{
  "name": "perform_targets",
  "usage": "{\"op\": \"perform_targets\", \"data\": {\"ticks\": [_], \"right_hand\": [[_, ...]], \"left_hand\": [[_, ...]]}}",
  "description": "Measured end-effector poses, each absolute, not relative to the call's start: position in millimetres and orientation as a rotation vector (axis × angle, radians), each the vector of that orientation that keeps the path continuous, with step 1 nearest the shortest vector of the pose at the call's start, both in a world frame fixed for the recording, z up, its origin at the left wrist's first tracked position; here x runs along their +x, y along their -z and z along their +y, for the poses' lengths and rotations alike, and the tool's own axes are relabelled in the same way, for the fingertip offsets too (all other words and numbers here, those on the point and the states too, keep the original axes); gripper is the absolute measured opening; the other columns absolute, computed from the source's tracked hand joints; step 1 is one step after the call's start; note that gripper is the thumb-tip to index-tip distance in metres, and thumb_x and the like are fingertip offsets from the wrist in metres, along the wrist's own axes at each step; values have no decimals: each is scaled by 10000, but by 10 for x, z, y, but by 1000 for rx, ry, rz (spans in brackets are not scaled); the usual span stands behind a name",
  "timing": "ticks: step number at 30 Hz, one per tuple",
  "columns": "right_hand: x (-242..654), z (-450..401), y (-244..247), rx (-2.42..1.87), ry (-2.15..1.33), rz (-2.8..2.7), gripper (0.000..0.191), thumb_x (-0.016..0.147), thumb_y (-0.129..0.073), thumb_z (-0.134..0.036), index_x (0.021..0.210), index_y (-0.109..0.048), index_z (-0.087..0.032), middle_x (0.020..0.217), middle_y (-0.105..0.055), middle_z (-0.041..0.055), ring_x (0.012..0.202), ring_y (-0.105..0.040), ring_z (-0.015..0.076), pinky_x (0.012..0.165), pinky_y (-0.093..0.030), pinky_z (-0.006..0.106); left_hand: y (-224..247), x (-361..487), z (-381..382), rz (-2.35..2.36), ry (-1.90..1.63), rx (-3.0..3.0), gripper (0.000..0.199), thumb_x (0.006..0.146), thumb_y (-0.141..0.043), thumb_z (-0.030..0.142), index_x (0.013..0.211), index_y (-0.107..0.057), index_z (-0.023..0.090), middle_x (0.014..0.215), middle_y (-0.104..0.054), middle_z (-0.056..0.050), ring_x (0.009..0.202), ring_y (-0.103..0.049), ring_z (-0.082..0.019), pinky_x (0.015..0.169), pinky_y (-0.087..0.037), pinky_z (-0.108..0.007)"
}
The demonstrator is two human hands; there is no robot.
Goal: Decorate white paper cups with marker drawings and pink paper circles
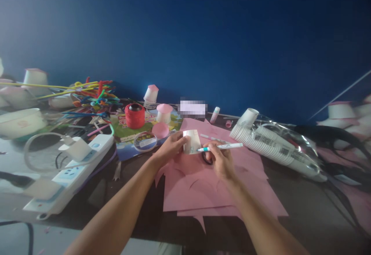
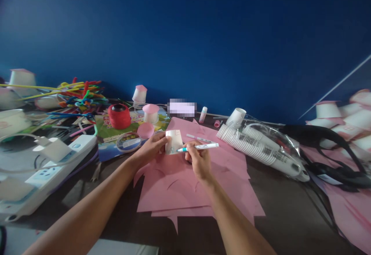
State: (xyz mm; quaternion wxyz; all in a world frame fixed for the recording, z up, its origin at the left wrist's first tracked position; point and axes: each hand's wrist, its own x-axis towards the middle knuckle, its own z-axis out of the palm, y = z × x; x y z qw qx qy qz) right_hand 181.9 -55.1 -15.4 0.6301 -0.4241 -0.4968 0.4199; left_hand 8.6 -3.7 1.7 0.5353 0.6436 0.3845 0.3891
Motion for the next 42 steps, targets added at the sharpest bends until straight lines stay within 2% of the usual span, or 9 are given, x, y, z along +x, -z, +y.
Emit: {"op": "perform_targets", "data": {"ticks": [25, 42], "right_hand": [[1797, -541, 123, -992, -900, -1062, 198, 819, -563, -349, 731, -616, -179, 465, -475, -47, 439, -415, 94, 438, -298, 230], [1811, -623, 66, -1060, -906, -1266, 230, 837, -523, -350, 698, -617, -193, 478, -493, -37, 460, -409, 102, 476, -306, 248]], "left_hand": [[-36, 74, -36, 909, -904, 1567, 324, 820, -466, 465, 768, -513, 149, 602, -442, 40, 518, -388, -76, 478, -278, -209], [-61, 75, -64, 878, -901, 1535, 294, 817, -468, 427, 804, -539, 142, 637, -443, 28, 539, -396, -83, 486, -301, -204]]}}
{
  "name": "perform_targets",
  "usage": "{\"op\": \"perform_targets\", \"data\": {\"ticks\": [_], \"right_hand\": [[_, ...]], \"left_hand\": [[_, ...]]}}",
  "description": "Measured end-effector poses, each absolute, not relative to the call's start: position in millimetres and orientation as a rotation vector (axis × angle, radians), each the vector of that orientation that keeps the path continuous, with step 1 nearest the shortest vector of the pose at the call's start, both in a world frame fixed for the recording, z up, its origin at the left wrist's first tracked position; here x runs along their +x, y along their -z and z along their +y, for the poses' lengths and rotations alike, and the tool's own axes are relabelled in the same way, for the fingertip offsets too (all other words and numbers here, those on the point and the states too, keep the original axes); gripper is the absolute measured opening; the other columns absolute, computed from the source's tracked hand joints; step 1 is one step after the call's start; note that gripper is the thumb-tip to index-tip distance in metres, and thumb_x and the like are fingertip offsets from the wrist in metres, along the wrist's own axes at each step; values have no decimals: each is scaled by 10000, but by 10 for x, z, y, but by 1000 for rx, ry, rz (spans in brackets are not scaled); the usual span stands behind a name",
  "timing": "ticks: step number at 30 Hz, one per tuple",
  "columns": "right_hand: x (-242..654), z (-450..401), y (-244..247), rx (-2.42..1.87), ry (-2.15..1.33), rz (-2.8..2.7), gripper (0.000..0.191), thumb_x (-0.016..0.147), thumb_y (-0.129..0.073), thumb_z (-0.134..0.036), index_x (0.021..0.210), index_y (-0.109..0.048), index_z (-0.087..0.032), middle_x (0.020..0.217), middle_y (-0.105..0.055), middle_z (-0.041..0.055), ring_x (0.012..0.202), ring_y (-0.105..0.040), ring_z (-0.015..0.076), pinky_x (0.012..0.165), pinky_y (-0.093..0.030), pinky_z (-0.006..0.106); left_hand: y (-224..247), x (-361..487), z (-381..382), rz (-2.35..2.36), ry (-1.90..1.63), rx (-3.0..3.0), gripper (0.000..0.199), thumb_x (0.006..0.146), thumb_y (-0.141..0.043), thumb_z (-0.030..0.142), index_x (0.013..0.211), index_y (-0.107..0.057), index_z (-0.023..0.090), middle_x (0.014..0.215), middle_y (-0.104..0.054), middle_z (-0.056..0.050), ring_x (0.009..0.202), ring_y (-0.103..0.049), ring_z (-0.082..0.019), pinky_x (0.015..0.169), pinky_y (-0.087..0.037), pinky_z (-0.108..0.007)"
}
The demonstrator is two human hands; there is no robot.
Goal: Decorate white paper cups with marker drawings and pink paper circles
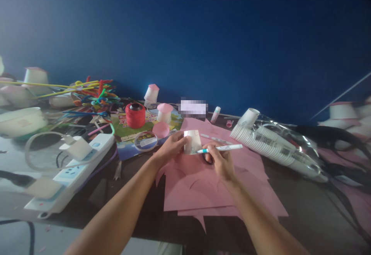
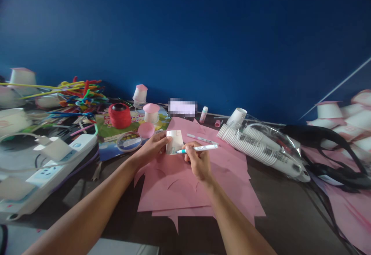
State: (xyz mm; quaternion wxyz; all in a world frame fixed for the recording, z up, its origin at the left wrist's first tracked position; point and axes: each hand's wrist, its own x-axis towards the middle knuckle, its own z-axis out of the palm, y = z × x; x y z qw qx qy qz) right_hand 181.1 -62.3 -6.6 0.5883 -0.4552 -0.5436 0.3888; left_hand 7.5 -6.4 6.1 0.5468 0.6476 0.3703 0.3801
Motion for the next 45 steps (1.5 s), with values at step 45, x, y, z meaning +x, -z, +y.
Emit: {"op": "perform_targets", "data": {"ticks": [45], "right_hand": [[1837, -553, 116, -1061, -891, -1117, 231, 799, -528, -307, 632, -601, -164, 404, -441, -58, 406, -387, 73, 426, -289, 209]], "left_hand": [[-36, 69, -46, 896, -904, 1591, 334, 829, -460, 462, 793, -540, 139, 627, -447, 32, 530, -400, -79, 478, -296, -205]]}}
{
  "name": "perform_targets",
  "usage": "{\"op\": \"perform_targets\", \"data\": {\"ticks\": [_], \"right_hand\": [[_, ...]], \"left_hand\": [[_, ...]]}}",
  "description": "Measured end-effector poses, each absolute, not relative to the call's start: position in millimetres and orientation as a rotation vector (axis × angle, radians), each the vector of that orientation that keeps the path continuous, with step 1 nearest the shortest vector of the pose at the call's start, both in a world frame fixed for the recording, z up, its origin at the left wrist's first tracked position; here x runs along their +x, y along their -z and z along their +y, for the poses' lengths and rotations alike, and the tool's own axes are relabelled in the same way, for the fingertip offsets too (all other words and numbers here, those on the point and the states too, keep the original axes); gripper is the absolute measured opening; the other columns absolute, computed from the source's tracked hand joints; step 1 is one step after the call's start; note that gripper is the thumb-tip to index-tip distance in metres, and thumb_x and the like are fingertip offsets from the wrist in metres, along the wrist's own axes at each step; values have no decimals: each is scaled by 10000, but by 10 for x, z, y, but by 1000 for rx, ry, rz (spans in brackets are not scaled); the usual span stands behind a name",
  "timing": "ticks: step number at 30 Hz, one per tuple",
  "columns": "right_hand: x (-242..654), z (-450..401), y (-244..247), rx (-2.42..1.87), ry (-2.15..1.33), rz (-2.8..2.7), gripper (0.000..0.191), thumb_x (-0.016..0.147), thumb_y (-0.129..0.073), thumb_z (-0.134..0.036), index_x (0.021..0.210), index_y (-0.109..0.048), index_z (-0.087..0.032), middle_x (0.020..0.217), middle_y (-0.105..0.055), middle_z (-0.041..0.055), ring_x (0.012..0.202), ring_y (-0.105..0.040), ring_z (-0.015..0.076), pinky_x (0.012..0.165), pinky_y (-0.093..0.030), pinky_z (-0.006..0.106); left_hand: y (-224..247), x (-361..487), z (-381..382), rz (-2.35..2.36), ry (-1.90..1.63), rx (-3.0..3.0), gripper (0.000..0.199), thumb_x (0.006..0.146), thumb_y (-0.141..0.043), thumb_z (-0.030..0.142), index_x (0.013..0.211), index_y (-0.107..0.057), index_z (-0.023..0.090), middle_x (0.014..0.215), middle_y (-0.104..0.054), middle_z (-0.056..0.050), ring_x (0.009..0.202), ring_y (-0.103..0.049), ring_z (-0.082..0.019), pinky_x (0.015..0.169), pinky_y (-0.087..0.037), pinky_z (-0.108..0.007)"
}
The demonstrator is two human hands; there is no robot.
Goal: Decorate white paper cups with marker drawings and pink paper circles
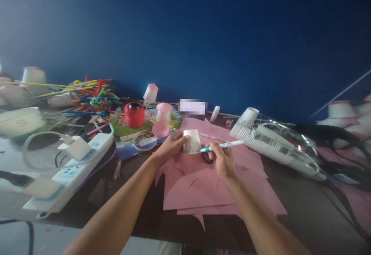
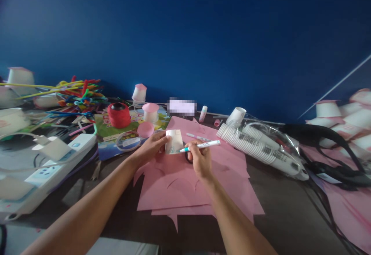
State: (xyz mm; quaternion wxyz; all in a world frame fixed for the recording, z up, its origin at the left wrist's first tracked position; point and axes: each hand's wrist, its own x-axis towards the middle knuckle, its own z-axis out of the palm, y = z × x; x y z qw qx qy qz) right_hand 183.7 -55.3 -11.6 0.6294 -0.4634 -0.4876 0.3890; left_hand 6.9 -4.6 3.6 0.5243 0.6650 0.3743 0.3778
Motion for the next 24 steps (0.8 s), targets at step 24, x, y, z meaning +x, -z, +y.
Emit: {"op": "perform_targets", "data": {"ticks": [24], "right_hand": [[1838, -550, 49, -1182, -838, -1044, 211, 776, -546, -294, 617, -600, -166, 420, -445, -62, 419, -398, 74, 433, -299, 210]], "left_hand": [[-46, 71, -44, 890, -899, 1569, 301, 803, -497, 448, 775, -537, 151, 618, -451, 39, 509, -395, -73, 471, -287, -195]]}}
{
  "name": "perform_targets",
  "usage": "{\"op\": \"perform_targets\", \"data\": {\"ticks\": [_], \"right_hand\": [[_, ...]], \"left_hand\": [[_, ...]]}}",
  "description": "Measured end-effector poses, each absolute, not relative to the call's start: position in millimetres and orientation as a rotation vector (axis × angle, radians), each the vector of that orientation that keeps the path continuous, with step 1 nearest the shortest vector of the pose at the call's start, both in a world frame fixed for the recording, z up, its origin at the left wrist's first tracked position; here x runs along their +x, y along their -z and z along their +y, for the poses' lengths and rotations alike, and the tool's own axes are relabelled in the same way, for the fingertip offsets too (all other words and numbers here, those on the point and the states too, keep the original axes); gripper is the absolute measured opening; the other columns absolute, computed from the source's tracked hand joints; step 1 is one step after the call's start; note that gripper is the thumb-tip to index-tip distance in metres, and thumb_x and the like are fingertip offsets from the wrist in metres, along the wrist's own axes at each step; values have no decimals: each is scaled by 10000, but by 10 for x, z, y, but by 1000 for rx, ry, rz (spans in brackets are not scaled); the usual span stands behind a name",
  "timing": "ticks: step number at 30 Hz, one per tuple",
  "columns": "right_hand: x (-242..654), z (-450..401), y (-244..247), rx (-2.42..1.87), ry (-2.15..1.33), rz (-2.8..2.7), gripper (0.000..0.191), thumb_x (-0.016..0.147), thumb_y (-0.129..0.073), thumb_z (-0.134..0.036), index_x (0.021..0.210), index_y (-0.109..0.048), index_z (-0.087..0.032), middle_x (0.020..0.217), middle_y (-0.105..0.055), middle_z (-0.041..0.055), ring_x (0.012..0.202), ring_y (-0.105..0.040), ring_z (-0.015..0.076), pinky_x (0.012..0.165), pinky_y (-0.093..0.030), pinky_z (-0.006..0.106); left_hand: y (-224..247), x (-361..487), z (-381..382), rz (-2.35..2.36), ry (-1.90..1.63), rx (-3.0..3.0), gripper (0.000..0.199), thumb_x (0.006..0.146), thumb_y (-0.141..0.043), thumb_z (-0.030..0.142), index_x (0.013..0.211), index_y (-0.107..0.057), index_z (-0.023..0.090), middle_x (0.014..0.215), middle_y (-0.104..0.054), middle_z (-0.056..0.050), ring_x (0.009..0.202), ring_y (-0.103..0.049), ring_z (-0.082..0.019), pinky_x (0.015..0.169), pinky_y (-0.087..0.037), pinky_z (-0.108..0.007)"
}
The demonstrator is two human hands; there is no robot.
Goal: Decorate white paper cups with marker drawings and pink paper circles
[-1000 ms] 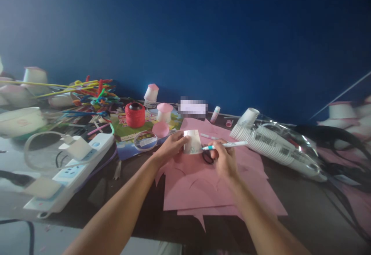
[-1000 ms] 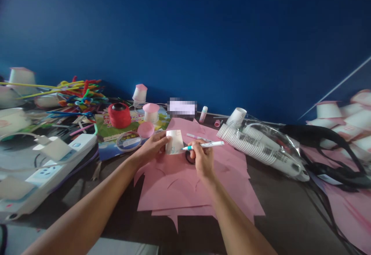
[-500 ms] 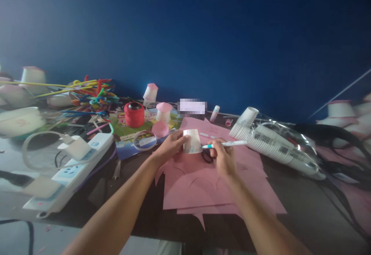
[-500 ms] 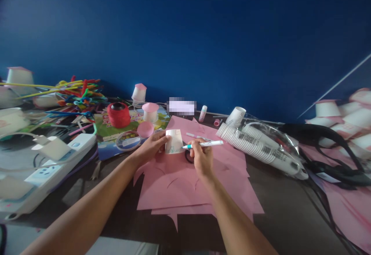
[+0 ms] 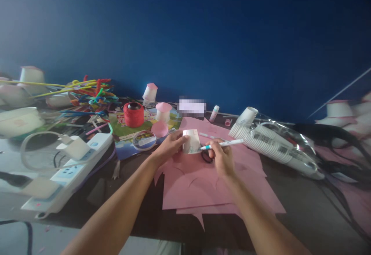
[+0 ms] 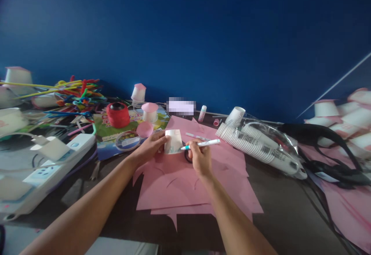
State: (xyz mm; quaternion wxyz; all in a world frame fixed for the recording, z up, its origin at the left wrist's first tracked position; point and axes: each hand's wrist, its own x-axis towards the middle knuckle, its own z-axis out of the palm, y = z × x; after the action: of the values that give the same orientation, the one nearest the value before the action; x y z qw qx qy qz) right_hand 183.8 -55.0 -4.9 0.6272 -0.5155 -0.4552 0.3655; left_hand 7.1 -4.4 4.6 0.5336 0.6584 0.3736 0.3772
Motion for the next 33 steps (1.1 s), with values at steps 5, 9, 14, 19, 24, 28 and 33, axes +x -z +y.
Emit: {"op": "perform_targets", "data": {"ticks": [5, 9, 14, 19, 24, 28, 33], "right_hand": [[1840, -503, 82, -1066, -880, -783, 224, 789, -569, -398, 835, -642, -191, 545, -565, -39, 557, -545, 115, 568, -429, 238], [1793, -487, 112, -1006, -1051, -687, 387, 759, -589, -511, 999, -624, -209, 623, -650, -7, 583, -602, 153, 606, -480, 293], [1756, -497, 120, -902, -1113, -742, 316, 759, -616, -483, 924, -639, -214, 627, -648, -16, 597, -603, 131, 656, -491, 282], [1772, -523, 98, -887, -1109, -800, 236, 776, -612, -420, 839, -654, -196, 597, -624, -15, 579, -580, 120, 615, -470, 254], [1805, -563, 110, -935, -1045, -995, 227, 812, -576, -366, 731, -654, -169, 449, -502, -44, 443, -446, 85, 455, -331, 208], [1816, -576, 127, -984, -973, -1121, 248, 822, -562, -365, 705, -646, -162, 442, -487, -42, 443, -429, 88, 448, -291, 220], [1819, -581, 118, -1000, -977, -1142, 236, 820, -553, -357, 707, -636, -168, 449, -496, -40, 444, -426, 90, 444, -278, 219]], "left_hand": [[5, 70, -15, 881, -899, 1530, 295, 804, -498, 442, 817, -549, 152, 613, -436, 39, 506, -370, -72, 469, -278, -194], [29, 72, -10, 873, -901, 1504, 293, 807, -493, 441, 836, -553, 156, 617, -424, 41, 510, -355, -75, 478, -274, -199], [-4, 66, -35, 921, -958, 1524, 320, 826, -459, 467, 734, -508, 165, 616, -444, 35, 551, -397, -91, 514, -301, -206], [-47, 76, -32, 859, -936, 1593, 342, 812, -483, 470, 862, -576, 144, 724, -532, 3, 602, -425, -100, 545, -327, -211], [-18, 72, -15, 885, -901, 1609, 363, 815, -476, 464, 885, -588, 125, 748, -544, -14, 621, -449, -107, 538, -329, -211], [-11, 65, -24, 889, -883, 1601, 371, 813, -478, 469, 890, -590, 123, 742, -545, -14, 615, -452, -106, 531, -328, -210], [-40, 68, -40, 871, -897, 1594, 367, 805, -493, 468, 898, -592, 127, 731, -541, -10, 613, -453, -104, 540, -339, -211]]}}
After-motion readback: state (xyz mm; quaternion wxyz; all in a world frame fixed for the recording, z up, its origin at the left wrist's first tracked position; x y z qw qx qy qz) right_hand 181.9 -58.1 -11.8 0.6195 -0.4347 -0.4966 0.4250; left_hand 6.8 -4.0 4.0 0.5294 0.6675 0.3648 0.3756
